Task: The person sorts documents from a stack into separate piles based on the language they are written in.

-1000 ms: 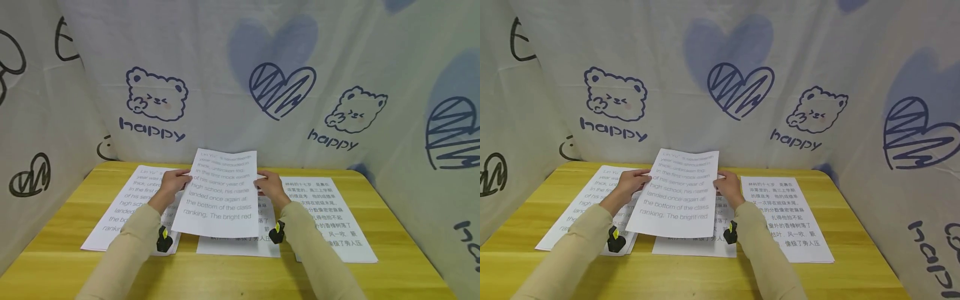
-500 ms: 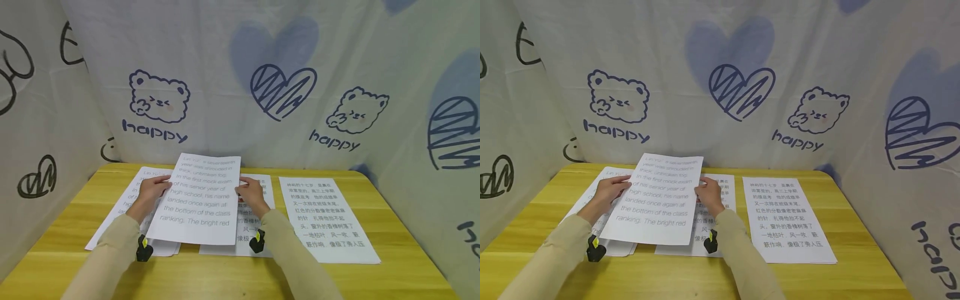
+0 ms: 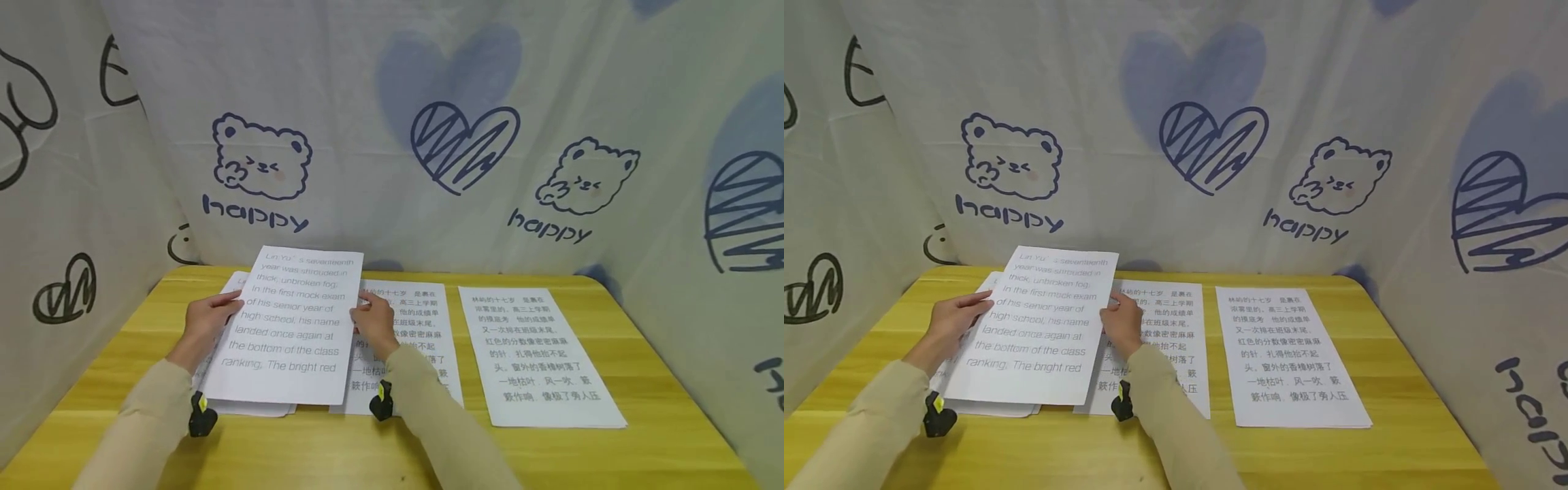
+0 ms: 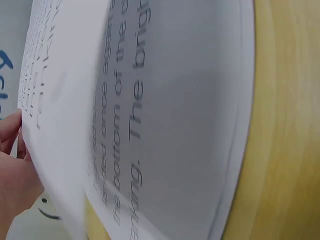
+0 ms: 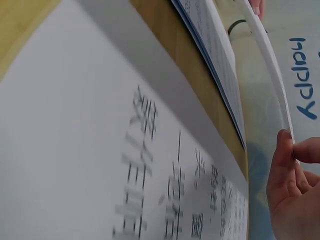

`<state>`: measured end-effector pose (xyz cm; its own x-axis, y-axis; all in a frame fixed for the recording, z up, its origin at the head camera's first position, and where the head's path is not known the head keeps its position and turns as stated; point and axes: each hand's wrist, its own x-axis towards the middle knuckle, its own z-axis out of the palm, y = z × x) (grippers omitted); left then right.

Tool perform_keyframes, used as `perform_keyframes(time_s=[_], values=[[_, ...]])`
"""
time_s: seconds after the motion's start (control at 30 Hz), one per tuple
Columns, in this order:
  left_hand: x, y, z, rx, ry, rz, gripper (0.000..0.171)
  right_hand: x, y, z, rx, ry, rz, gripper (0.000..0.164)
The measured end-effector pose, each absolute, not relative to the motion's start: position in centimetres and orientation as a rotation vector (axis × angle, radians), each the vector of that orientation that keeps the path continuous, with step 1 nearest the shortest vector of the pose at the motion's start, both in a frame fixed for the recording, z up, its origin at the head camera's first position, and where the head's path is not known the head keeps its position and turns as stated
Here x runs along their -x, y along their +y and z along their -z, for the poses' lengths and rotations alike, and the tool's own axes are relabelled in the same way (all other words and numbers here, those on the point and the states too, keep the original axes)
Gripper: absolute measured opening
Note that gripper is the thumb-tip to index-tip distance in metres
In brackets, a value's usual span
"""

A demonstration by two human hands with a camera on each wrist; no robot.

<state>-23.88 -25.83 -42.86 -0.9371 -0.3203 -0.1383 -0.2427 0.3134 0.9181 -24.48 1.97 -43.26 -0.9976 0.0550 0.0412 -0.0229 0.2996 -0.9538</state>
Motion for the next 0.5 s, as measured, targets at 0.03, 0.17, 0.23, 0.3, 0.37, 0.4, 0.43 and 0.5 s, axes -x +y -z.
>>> perform_keyframes(time_s=[0.03, 0.17, 0.23, 0.3, 0.37, 0.4, 0.43, 0.5], values=[[23.8, -26.2, 42.9, -0.554, -2.489, 1.713, 0.048, 24.4, 1.5, 43.2, 0.036, -2.476, -1.825, 0.043], [23.4, -27.8, 43.0, -0.594, -2.502, 1.678, 0.049, 24.3, -0.3, 43.2, 0.022, -2.456, -1.852, 0.044], [23.2, -28.6, 43.2, -0.614, -2.500, 1.668, 0.050, 24.2, -1.1, 43.3, 0.022, -2.442, -1.874, 0.044], [23.1, -29.3, 43.2, -0.632, -2.498, 1.652, 0.050, 24.1, -1.9, 43.4, 0.029, -2.445, -1.892, 0.044], [23.0, -30.0, 43.3, -0.642, -2.494, 1.633, 0.049, 24.1, -2.5, 43.5, 0.046, -2.447, -1.915, 0.043], [23.0, -30.3, 43.3, -0.643, -2.491, 1.627, 0.049, 24.1, -2.8, 43.5, 0.052, -2.449, -1.925, 0.043], [23.0, -30.6, 43.3, -0.641, -2.491, 1.617, 0.049, 24.1, -3.1, 43.5, 0.052, -2.451, -1.940, 0.044], [23.0, -31.0, 43.5, -0.624, -2.485, 1.597, 0.048, 24.0, -3.5, 43.6, 0.044, -2.445, -1.965, 0.045]])
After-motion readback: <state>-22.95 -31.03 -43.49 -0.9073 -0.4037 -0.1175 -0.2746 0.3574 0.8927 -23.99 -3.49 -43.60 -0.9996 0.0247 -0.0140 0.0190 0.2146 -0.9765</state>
